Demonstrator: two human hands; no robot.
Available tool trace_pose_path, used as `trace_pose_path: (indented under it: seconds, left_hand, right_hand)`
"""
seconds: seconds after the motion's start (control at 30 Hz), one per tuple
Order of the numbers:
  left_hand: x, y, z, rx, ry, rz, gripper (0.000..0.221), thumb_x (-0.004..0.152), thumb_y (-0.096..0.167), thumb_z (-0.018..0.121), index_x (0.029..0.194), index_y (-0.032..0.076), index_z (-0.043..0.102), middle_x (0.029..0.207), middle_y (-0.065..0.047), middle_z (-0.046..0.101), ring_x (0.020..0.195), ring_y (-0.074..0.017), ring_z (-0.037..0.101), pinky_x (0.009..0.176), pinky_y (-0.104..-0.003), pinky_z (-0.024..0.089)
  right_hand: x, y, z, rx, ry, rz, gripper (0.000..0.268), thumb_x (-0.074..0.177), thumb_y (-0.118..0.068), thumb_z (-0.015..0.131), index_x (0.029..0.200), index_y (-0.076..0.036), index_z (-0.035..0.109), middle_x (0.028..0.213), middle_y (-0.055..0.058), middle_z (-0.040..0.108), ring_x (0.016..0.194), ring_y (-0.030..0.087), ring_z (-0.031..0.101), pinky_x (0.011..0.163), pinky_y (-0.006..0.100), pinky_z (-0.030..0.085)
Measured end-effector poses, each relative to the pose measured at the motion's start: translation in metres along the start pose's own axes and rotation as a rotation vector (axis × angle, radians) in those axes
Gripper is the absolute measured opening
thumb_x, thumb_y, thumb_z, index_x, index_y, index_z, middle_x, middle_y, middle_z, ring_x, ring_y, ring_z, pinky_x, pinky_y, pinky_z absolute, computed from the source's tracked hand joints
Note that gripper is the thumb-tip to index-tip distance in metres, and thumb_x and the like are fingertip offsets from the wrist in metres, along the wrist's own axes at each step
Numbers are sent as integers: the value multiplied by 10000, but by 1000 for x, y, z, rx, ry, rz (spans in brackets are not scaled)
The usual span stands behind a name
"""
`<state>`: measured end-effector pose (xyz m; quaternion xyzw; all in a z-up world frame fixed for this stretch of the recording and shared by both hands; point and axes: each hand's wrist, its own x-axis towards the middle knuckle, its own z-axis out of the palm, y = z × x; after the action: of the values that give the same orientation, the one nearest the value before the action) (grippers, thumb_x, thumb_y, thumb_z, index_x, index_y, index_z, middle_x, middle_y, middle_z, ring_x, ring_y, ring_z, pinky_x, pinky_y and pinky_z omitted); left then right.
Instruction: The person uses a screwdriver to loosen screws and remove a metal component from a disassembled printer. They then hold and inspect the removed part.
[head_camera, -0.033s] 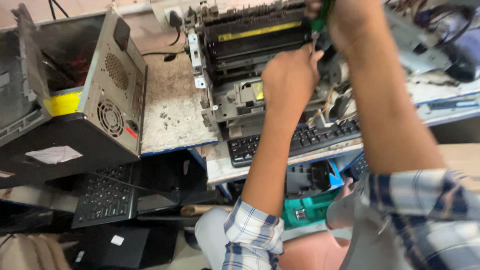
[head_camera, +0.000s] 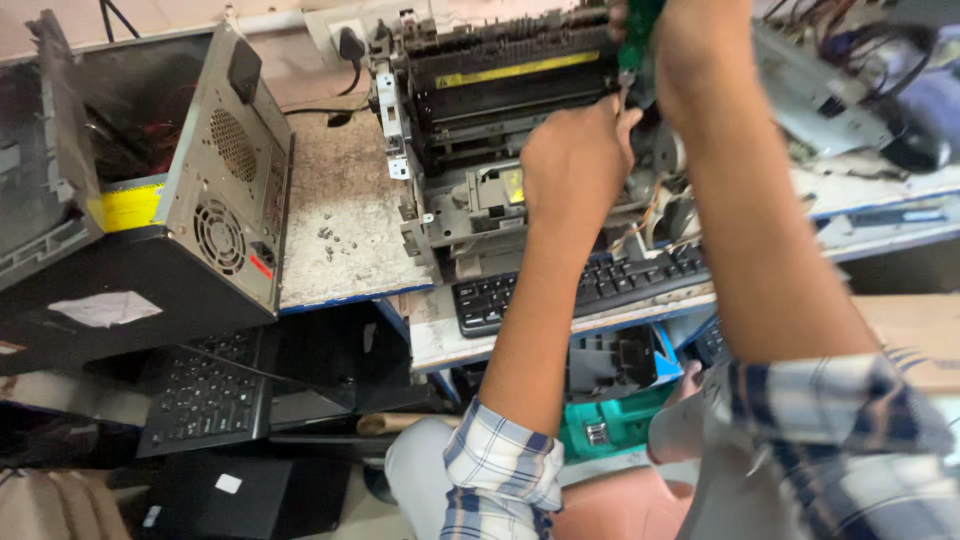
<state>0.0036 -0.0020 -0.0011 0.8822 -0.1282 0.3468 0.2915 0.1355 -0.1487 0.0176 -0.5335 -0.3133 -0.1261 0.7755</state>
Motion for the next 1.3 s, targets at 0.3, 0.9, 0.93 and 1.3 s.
trace_pose_path:
  seconds: [0.3,0.9,0.93,1.3]
  left_hand:
    - [0,-17,22,84,-31,35,164,908,284,641,889,167,753,786,-130,734,756,-349,729,661,-495,579]
    - [1,-23,22,240,-125,85,167,869,228,669,772,122,754,812,-146,740,804,-357,725,724,-491,577]
    - [1,-22,21,248,-132,71,169,871,239,672,779,125,755,820,-144,740,814,-353,726,734,-486,580]
    - [0,5,-10,41,-88,11,305,960,413,638,916,129,740,761,-161,721,756,-375,697,659,-523,528]
  right_hand:
    - [-25,-18,78,-216,220,-194,341,1126,-202,568,817,-86,483,688,-2,435,576,112,337,527,272,247]
    - [-38,-44,116,-653,291,-545,286,1193,-243,443,1087,-30,602,780,22,571,690,128,529,637,274,445]
    - [-38,-44,116,-606,294,-534,315,1198,-286,440,1068,-47,599,775,19,544,685,126,490,625,279,417]
    - [-7,-68,56,143,-263,47,445,1082,-510,605,827,-152,542,746,-16,486,660,112,431,600,270,350]
